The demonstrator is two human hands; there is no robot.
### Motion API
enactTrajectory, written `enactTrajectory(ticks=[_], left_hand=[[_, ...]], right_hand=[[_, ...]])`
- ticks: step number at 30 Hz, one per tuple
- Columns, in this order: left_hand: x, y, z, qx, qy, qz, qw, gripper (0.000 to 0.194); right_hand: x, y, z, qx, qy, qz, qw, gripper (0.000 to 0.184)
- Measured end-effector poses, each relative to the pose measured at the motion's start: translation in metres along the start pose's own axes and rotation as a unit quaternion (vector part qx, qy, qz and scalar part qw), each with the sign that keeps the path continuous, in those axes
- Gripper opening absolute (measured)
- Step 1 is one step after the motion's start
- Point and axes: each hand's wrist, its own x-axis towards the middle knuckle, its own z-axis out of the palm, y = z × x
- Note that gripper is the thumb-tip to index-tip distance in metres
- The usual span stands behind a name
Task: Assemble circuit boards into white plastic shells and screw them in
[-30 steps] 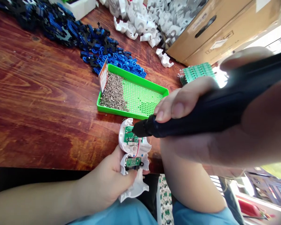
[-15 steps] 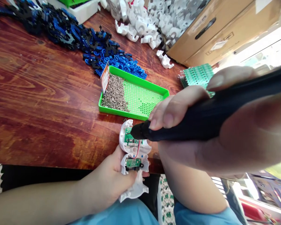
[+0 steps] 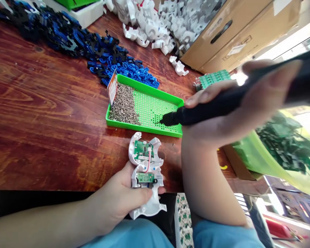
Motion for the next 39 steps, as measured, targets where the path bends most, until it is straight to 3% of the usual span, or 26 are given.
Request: enactTrajectory(ticks=[2, 3, 6, 10, 15, 21, 28, 34, 36, 39], left_hand=[[-0.003, 0.003, 0.004, 0.013, 0.015, -0.003, 1.000, 0.053], [-0.003, 0.005, 0.005, 0.019, 0.019, -0.003, 1.000, 0.052], [-0.003, 0.005, 0.004, 0.017, 0.006, 0.002, 1.000, 0.050], [0.001, 0.000, -0.003, 0.014, -0.035, 0.012, 0.999, 0.050], [0.005, -0.003, -0.005, 0.008, -0.037, 0.024, 0.999, 0.049], [0.004, -0.002, -0.005, 0.002, -0.033, 0.028, 0.999, 0.047], [0.002, -0.004, -0.006, -0.018, -0.040, 0.026, 0.999, 0.051], [0.002, -0.004, -0.004, -0.006, -0.028, 0.041, 0.999, 0.041], [0.001, -0.003, -0.004, -0.004, -0.030, 0.044, 0.999, 0.042], [0.001, -0.004, -0.005, -0.004, -0.035, 0.053, 0.998, 0.044]], right_hand=[[0.009, 0.015, 0.008, 0.044, 0.083, -0.073, 0.993, 0.015], [0.012, 0.022, 0.011, 0.055, 0.091, -0.096, 0.990, 0.015], [0.015, 0.037, 0.016, 0.041, 0.046, -0.082, 0.995, 0.020], [0.011, 0.038, 0.015, 0.026, 0.029, -0.049, 0.998, 0.027], [0.009, 0.035, 0.015, 0.071, 0.004, -0.058, 0.996, 0.016], [0.010, 0.039, 0.017, 0.082, 0.020, -0.086, 0.993, 0.012], [0.008, 0.036, 0.016, 0.081, -0.004, -0.082, 0.993, 0.015], [0.006, 0.042, 0.015, 0.083, 0.031, -0.113, 0.990, 0.017], [0.009, 0.035, 0.005, 0.053, -0.012, -0.084, 0.995, 0.022], [0.012, 0.014, -0.020, -0.014, -0.154, -0.002, 0.988, 0.036]])
